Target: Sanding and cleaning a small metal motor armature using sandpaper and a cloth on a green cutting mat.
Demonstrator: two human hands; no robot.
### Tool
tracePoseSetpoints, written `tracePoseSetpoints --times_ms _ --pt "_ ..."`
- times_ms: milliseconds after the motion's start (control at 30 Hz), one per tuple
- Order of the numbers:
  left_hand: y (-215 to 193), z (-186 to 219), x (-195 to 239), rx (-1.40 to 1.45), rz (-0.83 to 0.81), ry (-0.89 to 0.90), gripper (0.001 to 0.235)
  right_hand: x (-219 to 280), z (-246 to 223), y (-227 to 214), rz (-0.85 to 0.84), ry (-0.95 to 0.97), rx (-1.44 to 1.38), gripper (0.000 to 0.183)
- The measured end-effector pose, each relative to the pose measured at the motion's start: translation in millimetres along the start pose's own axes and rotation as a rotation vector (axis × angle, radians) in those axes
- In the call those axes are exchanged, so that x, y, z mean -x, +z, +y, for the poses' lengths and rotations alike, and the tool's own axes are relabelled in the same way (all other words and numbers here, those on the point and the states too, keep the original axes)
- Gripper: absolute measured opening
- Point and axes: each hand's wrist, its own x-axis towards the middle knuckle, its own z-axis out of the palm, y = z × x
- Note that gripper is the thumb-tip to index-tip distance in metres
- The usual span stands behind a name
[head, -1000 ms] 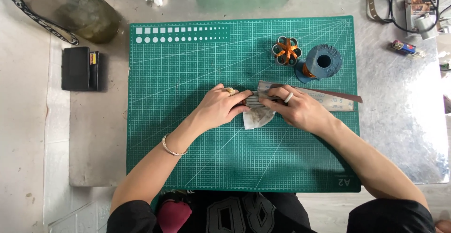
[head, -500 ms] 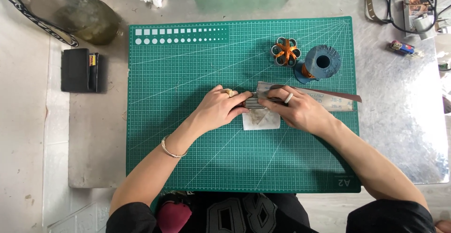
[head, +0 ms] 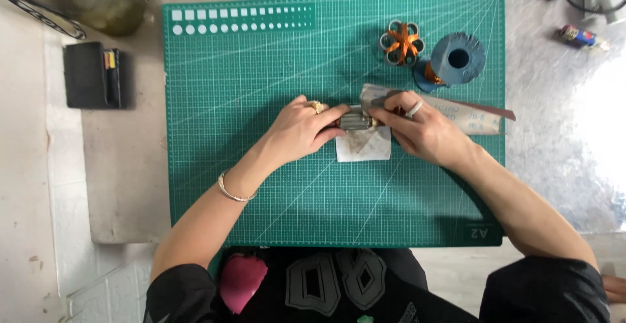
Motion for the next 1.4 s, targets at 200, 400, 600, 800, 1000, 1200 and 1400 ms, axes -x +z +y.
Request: tracePoseSetpoints --times_ms 200,400,600,800,1000,1200,1400 --pt "-4.5 1.6 -1.6 -0.002 0.029 0.028 0.04 3.8 4.9 5.8 0.015 -0.013 -0.058 0.025" --pt "-1.9 -1.6 0.2 0.021 0.019 0.028 0.039 -0.7 6.2 2.2 0.034 0.138 -0.328 0.026" --pt "1.0 -4.9 3.0 0.015 0.029 0.044 0.039 -2.9 3.7 -3.4 -0.022 0.188 -0.431 0.029" --pt "2.6 -5.9 3.4 0.004 0.037 0.056 0.038 -5.2 1.5 -3.1 -0.046 0.109 -0.387 0.027" --pt "2.3 -5.5 3.1 -0.002 0.053 0.068 0.037 -0.4 2.8 -3.3 -0.087 -0.033 -0.163 0.025" --pt "2.3 -5.3 3.0 -0.005 0.057 0.071 0.039 10.0 5.1 -1.4 -0.119 -0.191 0.275 0.028" --pt "3.3 -7.1 3.3 -0.001 0.057 0.062 0.041 10.5 7.6 6.0 -0.068 -0.241 0.292 0.033"
